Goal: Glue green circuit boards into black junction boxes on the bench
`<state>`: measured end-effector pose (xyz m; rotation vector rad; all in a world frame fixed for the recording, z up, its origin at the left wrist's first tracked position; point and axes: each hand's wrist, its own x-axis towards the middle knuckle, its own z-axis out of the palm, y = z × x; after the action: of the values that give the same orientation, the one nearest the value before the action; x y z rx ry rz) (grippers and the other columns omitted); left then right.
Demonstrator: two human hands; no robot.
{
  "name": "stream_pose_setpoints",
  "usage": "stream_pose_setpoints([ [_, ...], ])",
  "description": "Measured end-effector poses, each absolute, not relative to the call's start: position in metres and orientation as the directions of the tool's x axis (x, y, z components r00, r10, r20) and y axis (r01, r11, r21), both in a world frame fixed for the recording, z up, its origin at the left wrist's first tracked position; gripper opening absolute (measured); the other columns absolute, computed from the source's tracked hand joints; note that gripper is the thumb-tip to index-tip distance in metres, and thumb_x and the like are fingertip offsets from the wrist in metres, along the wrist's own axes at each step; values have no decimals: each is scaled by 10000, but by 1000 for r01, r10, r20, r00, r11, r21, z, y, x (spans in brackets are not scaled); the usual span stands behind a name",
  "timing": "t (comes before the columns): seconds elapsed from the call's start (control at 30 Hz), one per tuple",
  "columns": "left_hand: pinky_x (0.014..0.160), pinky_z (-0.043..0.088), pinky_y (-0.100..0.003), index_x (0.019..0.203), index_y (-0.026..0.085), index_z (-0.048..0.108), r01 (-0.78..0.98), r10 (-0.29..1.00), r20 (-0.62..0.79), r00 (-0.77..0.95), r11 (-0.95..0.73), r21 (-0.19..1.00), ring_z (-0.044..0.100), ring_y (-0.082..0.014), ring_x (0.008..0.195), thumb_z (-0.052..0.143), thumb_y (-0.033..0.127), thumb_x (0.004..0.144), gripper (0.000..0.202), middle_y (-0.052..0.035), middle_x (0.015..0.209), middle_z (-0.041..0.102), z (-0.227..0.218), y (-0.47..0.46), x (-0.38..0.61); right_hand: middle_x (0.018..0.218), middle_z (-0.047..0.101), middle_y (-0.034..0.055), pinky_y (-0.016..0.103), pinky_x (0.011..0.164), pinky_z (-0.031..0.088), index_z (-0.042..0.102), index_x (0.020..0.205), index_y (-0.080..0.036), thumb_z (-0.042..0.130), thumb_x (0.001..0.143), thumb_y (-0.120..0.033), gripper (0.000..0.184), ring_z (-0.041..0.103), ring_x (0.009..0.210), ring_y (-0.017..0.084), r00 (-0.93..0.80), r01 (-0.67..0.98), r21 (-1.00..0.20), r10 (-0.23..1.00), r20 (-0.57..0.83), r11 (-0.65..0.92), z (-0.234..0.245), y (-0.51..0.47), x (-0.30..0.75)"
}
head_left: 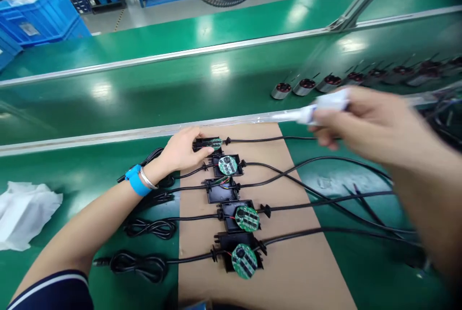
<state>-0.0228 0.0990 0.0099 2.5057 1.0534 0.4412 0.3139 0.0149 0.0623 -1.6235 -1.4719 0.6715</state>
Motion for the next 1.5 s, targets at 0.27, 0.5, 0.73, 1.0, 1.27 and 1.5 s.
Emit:
stream_pose_setpoints([
  [0.27, 931, 518, -402, 1187, 222, 658, 716, 848, 16, 529, -456, 529, 616, -262, 1091, 773, 495, 769, 513, -68, 1133, 649, -2, 87, -15, 597, 423, -38, 249, 500, 253, 490, 674, -190, 618, 758, -359, 228, 364, 555, 92, -306, 626, -732, 948, 86, 269, 38, 87, 211],
  [0.5, 967, 517, -427, 1232, 260, 663, 724, 869, -43, 492, -382, 575, 609, -270, 1115, 761, 491, 805, 495, -70, 1170, 617, -2, 83, -8, 565, 472, -19, 276, 513, 262, 523, 681, -197, 575, 776, -335, 175, 376, 546, 118, -525, 710, -568, 850, -32, 417, 53, 103, 201],
  [0.73, 899, 547, -451, 1280, 246, 622, 714, 869, -26, 494, -388, 582, 628, -297, 1073, 710, 581, 817, 578, -95, 1184, 592, -7, 79, -7, 524, 441, -25, 289, 494, 255, 449, 645, -206, 560, 778, -317, 205, 353, 494, 111, -622, 720, -468, 776, -108, 512, 62, 112, 187],
  [1.0, 946, 535, -465, 1261, 221, 633, 710, 876, -31, 482, -369, 600, 616, -305, 1105, 721, 557, 810, 569, -108, 1202, 582, -6, 77, -6, 530, 455, -23, 288, 500, 254, 442, 643, -208, 534, 771, -316, 191, 356, 480, 105, -682, 689, -440, 721, -125, 576, 64, 117, 180],
  [1.27, 855, 564, -458, 1237, 227, 639, 761, 896, -69, 438, -328, 560, 659, -280, 943, 734, 528, 813, 529, -91, 1115, 584, -8, 74, -4, 554, 482, -22, 262, 520, 256, 469, 671, -194, 507, 810, -316, 189, 374, 495, 93, -734, 651, -410, 668, -124, 639, 64, 118, 178],
  [1.5, 841, 564, -455, 1222, 228, 643, 760, 897, -59, 438, -334, 557, 656, -270, 912, 741, 530, 808, 522, -82, 1094, 581, -9, 75, -4, 566, 476, -18, 263, 530, 262, 443, 666, -196, 497, 795, -290, 169, 367, 502, 97, -757, 629, -403, 643, -121, 665, 64, 119, 175],
])
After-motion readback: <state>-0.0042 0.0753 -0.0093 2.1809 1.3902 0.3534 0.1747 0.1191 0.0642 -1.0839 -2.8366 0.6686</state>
